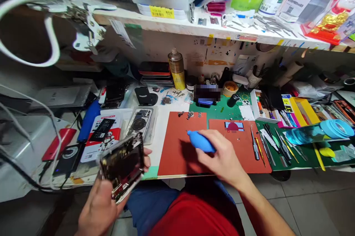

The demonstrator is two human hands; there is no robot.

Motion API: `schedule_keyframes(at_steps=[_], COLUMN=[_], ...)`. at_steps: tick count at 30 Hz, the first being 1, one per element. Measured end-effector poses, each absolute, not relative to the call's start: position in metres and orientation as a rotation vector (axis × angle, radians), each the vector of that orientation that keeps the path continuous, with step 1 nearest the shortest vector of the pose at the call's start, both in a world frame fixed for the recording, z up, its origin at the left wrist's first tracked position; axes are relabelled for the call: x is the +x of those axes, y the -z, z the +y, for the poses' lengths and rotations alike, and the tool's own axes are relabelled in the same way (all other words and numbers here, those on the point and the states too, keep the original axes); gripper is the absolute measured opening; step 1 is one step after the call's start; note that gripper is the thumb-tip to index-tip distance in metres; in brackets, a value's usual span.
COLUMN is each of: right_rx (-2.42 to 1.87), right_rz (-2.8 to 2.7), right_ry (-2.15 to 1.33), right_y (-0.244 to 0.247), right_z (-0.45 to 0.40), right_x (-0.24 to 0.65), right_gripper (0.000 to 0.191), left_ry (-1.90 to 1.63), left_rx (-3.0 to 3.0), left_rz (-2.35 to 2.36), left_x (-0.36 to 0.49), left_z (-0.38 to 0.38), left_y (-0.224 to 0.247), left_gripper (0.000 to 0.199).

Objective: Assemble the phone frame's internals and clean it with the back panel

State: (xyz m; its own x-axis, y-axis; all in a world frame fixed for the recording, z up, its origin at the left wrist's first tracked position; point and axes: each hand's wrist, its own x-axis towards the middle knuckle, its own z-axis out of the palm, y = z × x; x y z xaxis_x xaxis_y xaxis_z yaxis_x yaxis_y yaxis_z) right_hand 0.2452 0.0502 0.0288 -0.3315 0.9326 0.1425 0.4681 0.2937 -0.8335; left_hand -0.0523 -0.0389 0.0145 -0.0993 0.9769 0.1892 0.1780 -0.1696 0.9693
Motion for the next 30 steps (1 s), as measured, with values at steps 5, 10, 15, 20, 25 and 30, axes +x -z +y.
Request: schedule_keyframes(at_steps=[5,10,15,20,25,30], right_rx=[-1.180,-1.306,-1.046,-1.021,-1.022,-1.021], right_rz=[-1.083,-1.383,-1.635,-1.611,-1.585,-1.543], right_ry=[-1.604,-1.073,-0.738,-0.767,-0.711,-0.655], right_y=[-0.008,-0.020,-0.040,-0.040,-0.043,-0.045], right_z=[0.043,0.015,0.011,0.018,0.024,0.026], right_x=[0.253,0.227,0.198,0.185,0.180,0.181], right_gripper=[0.064,0.056,0.047,0.014,0.025,0.008], left_ry=[-1.342,-1.421,-1.398,-1.406,-1.479,-1.521], left_rx=[0.501,0.686,0.834,0.757,0.413,0.449], left_rz=[1.039,1.131,1.326,1.551,1.564,1.540], left_x=[-0.036,-0.026,-0.033,-0.038,-0.030,-0.029], left_z=[-0.035,-0.043,-0.063,-0.076,-0.073,-0.074], left_y=[-0.017,0.002,0.038,0.061,0.055,0.060], left_gripper=[0.071,0.062,0.055,0.057,0.071,0.062])
